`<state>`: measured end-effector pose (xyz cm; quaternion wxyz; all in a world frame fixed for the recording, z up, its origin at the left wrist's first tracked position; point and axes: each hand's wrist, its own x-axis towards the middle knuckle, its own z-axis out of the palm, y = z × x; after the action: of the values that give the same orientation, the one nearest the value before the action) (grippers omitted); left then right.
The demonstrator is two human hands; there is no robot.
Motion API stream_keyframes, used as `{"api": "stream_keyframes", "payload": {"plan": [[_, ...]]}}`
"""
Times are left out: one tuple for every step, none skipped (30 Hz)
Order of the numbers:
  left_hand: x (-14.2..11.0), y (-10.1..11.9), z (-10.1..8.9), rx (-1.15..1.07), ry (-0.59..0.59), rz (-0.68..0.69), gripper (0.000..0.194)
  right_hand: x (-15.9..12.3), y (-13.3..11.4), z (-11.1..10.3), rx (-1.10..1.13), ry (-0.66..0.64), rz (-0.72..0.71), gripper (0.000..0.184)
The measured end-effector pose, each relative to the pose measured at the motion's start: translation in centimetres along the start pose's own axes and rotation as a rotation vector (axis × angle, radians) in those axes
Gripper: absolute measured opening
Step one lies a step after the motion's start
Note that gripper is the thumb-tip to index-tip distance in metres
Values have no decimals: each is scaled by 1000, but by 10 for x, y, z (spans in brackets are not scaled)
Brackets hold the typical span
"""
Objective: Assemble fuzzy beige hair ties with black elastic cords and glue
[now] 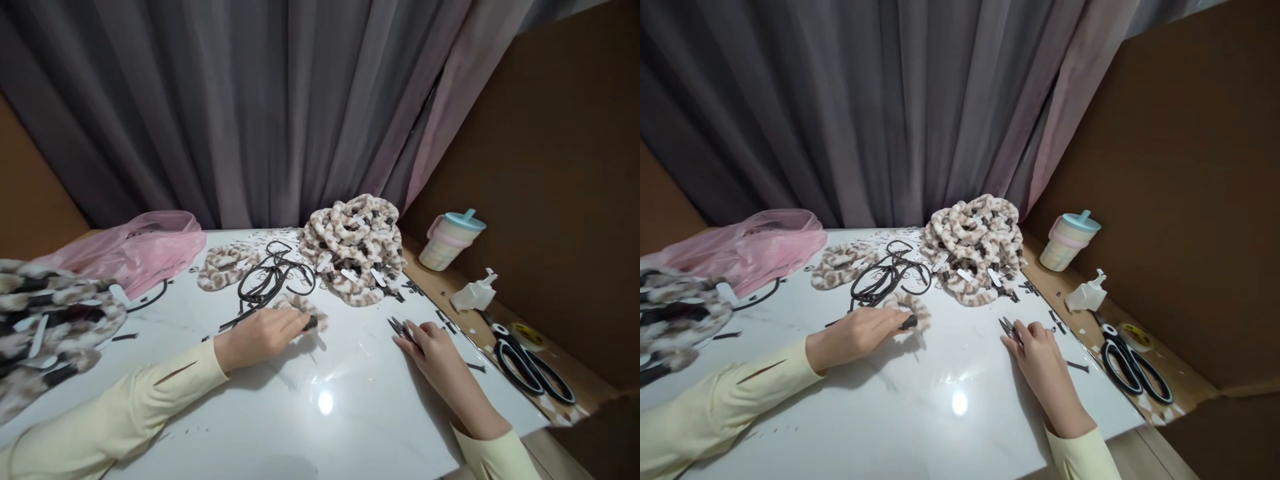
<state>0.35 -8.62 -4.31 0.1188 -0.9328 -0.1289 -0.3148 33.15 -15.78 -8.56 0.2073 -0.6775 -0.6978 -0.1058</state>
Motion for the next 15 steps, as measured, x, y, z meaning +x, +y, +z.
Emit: {"api": "stream_keyframes", "payload": {"plan": [[0,-1,-1,49,53,93,19,4,-5,-5,40,26,-25,65],[1,-1,-3,90,96,175,19,8,-13,-13,101,41,-51,64],[2,-1,-5,119,126,244,19,12,-24,-22,193,31,-84,59],[4,0,-8,137,145,300,19,17,-37,-31,299,-30,-123,51],[5,1,-11,151,156,356,18,21,-52,-41,413,-124,-167,44],[7,3,-14,168,161,410,17,26,-67,-51,530,-215,-215,39],[9,4,-18,188,169,458,14,31,-81,-58,643,-295,-287,36],[11,6,-21,205,184,495,12,36,-93,-64,754,-375,-377,34],[13,7,-25,219,201,521,10,41,-104,-67,845,-457,-448,34],[15,9,-28,228,219,541,10,46,-111,-69,914,-532,-503,36],[17,10,-32,232,232,554,10,51,-117,-68,964,-608,-540,38],[18,11,-35,238,241,566,12,56,-120,-67,995,-689,-564,39],[20,11,-38,245,249,579,13,59,-122,-65,1016,-774,-581,40],[21,11,-41,253,260,590,13,63,-123,-62,1037,-861,-589,41],[22,11,-43,261,268,598,14,65,-124,-60,1069,-947,-586,41]]}}
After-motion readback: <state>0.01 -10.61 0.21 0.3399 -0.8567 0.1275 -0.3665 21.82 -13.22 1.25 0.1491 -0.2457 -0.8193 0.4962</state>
